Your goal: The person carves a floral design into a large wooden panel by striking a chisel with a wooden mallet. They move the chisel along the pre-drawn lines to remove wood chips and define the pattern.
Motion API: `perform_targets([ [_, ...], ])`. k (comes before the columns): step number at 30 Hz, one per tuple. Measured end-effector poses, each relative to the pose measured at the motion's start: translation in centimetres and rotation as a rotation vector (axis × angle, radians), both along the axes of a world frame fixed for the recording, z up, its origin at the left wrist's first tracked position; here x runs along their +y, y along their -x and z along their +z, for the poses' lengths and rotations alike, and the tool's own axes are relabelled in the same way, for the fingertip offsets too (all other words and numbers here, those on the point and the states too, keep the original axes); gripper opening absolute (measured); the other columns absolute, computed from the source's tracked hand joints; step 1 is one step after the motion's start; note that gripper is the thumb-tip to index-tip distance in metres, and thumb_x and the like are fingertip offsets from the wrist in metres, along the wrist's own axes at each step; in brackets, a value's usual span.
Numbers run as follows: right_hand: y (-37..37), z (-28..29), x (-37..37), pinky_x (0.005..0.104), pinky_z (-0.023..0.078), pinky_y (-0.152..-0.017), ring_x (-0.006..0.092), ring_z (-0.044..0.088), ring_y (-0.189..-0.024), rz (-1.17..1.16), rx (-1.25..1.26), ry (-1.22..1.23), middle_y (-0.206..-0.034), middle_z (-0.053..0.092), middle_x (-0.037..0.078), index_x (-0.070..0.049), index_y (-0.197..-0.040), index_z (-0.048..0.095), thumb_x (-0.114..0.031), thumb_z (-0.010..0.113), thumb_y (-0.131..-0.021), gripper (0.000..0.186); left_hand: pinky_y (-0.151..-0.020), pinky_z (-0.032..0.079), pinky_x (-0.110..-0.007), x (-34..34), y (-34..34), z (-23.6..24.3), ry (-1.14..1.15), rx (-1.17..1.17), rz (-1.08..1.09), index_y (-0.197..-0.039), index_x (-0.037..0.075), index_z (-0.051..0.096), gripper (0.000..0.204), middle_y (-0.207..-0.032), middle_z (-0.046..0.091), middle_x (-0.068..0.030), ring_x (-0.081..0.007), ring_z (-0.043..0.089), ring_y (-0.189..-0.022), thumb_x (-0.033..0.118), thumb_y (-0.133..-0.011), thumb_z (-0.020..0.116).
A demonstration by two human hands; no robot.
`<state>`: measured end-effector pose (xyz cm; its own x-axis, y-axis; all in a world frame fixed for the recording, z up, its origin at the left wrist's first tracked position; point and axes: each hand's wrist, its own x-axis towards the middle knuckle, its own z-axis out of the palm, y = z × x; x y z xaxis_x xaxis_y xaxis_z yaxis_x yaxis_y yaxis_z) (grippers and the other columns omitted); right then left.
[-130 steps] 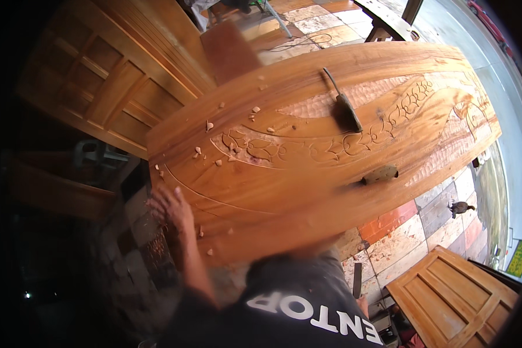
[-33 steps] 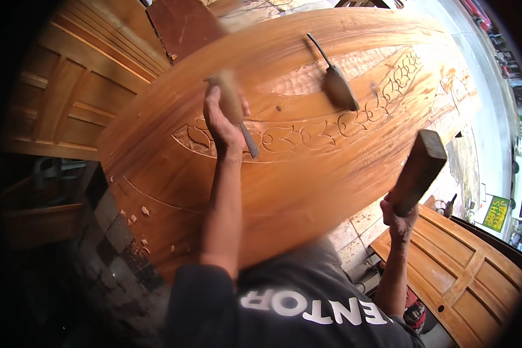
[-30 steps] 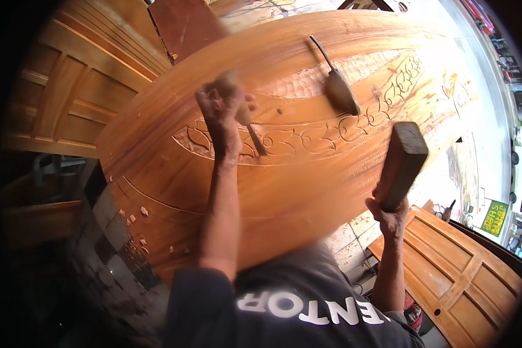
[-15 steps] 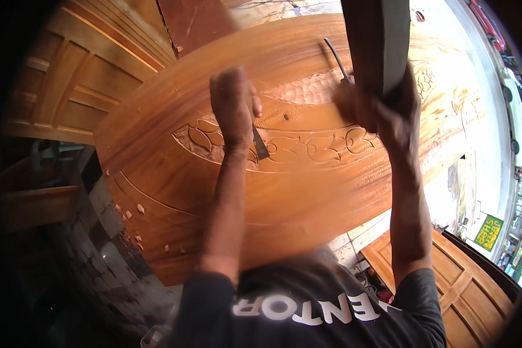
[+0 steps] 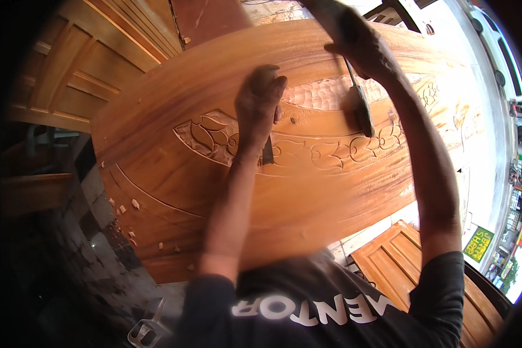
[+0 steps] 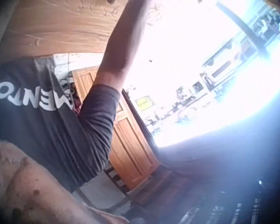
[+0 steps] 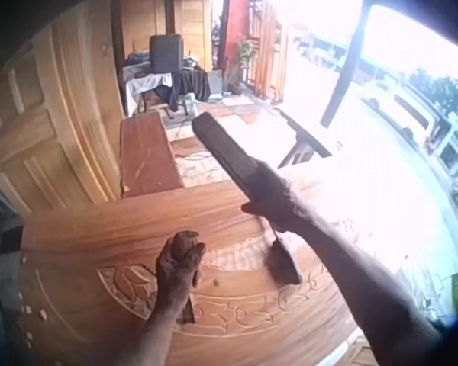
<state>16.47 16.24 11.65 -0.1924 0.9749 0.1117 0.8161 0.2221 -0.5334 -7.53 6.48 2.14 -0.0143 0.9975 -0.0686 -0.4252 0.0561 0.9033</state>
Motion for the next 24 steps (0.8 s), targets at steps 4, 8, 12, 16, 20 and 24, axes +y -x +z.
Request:
perform_targets([
  [4,1.4,-1.3,-1.7,0.0436,0.059,-0.096,0.0356,0.071,-0.114,0.375,0.002,0.03,-0.129,0.07,0.016,-0.016,-0.149,0.056,-0.013,0.085,-0.078,0.077,-0.042,0.036,-0.024,0.2,0.3,-0.5,0.016,0.014,0.011,-0.127,0.003,0.067,0.036,-0.077,0.06,0.0016,-0.0046,0.047,-0.047,0.021,-0.098,0.081],
  [8,0.1,0.0,-1.3,0.0473,0.06,-0.097,0.04,0.072,-0.115,0.447,-0.188,-0.071,-0.121,0.076,0.016,-0.026,-0.157,0.051,-0.009,0.084,-0.077,0.089,-0.043,0.037,-0.024,-0.1,0.6,-0.8,0.013,0.03,-0.004,-0.127,0.003,0.067,0.038,-0.078,0.06,0.0012,-0.0047,0.048,-0.047,0.023,-0.098,0.081],
  [12,0.8,-2.2,-0.4,0.0424,0.06,-0.085,0.0294,0.076,-0.095,0.062,0.184,-0.046,-0.113,0.077,0.013,-0.019,-0.151,0.054,-0.013,0.084,-0.083,0.074,-0.042,0.036,-0.024,0.4,0.0,-1.1,0.042,0.057,0.0,-0.119,0.004,0.066,0.031,-0.072,0.057,0.0027,-0.0055,0.046,-0.046,0.026,-0.101,0.079],
  [16,2.3,-0.6,-3.7,0.0495,0.06,-0.098,0.04,0.071,-0.119,0.457,-0.184,0.137,-0.126,0.073,0.021,-0.02,-0.155,0.05,-0.011,0.082,-0.077,0.085,-0.042,0.036,-0.024,-1.1,0.5,-0.4,0.019,0.052,-0.002,-0.115,0.005,0.065,0.026,-0.069,0.056,0.0035,-0.0061,0.045,-0.045,0.024,-0.102,0.077],
  [20,1.3,-0.1,-2.0,0.0472,0.059,-0.094,0.0378,0.073,-0.113,0.173,-0.006,0.076,-0.123,0.074,0.021,-0.017,-0.154,0.051,-0.018,0.085,-0.082,0.08,-0.042,0.036,-0.024,-1.0,0.4,-0.3,0.037,0.041,0.008,-0.116,0.005,0.064,0.025,-0.07,0.056,0.0036,-0.006,0.045,-0.045,0.021,-0.102,0.077],
  [24,1.4,-1.3,-3.7,0.0483,0.058,-0.095,0.0367,0.073,-0.111,0.254,-0.09,0.015,-0.128,0.073,0.017,-0.02,-0.16,0.045,-0.016,0.083,-0.082,0.087,-0.042,0.036,-0.024,-1.5,0.1,0.5,0.023,0.025,-0.041,-0.117,0.005,0.065,0.025,-0.07,0.056,0.0035,-0.0055,0.045,-0.046,0.021,-0.102,0.077],
])
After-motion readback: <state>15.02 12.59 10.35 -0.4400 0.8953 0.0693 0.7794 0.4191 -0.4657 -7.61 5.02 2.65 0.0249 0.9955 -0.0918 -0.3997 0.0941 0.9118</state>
